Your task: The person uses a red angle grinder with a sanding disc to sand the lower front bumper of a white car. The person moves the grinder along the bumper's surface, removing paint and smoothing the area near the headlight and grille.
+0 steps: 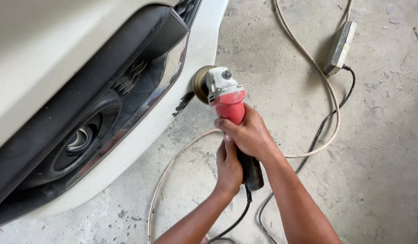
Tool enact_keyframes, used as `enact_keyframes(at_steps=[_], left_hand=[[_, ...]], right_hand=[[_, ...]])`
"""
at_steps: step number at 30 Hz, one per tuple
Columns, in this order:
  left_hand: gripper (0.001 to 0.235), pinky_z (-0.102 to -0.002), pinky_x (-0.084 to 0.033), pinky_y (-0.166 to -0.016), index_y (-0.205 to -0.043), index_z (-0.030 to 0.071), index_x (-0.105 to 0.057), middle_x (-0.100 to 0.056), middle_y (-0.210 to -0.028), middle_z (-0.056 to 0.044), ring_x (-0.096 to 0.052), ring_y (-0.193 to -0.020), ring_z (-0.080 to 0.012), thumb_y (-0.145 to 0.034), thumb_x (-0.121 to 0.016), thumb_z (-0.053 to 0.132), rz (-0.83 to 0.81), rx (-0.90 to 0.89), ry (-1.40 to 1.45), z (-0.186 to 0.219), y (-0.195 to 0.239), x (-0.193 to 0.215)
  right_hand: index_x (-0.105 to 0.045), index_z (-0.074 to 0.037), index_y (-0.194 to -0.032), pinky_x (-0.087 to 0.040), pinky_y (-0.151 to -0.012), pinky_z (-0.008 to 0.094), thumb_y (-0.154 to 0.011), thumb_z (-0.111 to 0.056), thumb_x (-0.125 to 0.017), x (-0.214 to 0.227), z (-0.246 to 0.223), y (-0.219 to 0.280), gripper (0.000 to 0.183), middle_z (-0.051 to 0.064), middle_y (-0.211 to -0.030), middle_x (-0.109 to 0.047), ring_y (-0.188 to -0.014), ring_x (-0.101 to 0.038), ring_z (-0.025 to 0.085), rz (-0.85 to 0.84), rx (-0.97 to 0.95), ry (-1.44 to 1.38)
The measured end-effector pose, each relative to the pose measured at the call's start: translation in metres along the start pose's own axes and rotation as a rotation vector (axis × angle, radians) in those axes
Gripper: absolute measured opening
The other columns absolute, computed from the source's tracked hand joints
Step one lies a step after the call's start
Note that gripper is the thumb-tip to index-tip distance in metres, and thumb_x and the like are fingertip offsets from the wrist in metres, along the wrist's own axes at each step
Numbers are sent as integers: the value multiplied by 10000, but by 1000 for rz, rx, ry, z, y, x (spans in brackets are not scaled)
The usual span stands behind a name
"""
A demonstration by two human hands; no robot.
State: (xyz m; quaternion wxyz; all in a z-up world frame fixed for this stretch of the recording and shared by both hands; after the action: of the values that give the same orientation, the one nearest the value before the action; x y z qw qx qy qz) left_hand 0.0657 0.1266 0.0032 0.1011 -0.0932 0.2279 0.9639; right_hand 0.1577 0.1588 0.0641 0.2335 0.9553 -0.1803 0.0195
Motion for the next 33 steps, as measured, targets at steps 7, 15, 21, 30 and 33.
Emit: enact_keyframes(at_steps=[7,15,21,30,33], left_hand=[[532,-318,-497,-708,-1088,7,-644,-686,-922,-130,-605,-849,-166,-955,-370,443,55,93,96,-16,4,7],[568,-311,-543,-360,-971,39,-639,-603,-631,-136,-566,-431,-201,-1032,-285,480,-111,-63,-132,-18,16,10],[509,-446,-515,-639,-1043,69,-626,-634,-794,-148,-598,-698,-220,-979,-389,515,-154,-52,-412,-23,26,32],[544,-574,-475,-681,-1001,32,-563,-655,-831,-298,-673,-830,-463,-934,-464,563,-270,-130,-697,-7,-21,54],[476,-563,-526,-694,-1001,51,-570,-655,-843,-275,-681,-857,-465,-970,-438,507,-270,-155,-722,17,-18,53]], right_hand=[[-596,-45,-956,-450,-496,286,-790,-154,-682,-10,-1,11,216,47,-545,-575,-467,-505,133,-121,7,52],[-665,-50,-903,-498,-744,395,-638,-296,-768,-9,37,42,376,140,-737,-653,-766,-630,275,-76,-81,51],[-670,-75,-950,-477,-731,340,-752,-212,-760,-2,73,35,256,90,-782,-651,-795,-593,194,85,49,-276],[-620,-109,-817,-450,-596,257,-684,-116,-817,-21,86,10,237,5,-665,-578,-626,-555,107,263,17,-640],[-600,-104,-792,-443,-572,230,-707,-113,-810,-31,96,-7,227,12,-646,-575,-609,-561,100,274,20,-698]])
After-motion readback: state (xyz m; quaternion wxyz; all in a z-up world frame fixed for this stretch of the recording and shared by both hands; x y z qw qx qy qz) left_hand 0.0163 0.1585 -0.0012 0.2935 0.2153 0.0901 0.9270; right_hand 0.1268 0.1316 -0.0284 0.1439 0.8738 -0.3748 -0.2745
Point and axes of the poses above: each hand's wrist, its own y-axis away from the middle knuckle, its own x-axis out of the back of the hand, z = x × y, the point moved 9 cm from there along -y, towards the middle knuckle
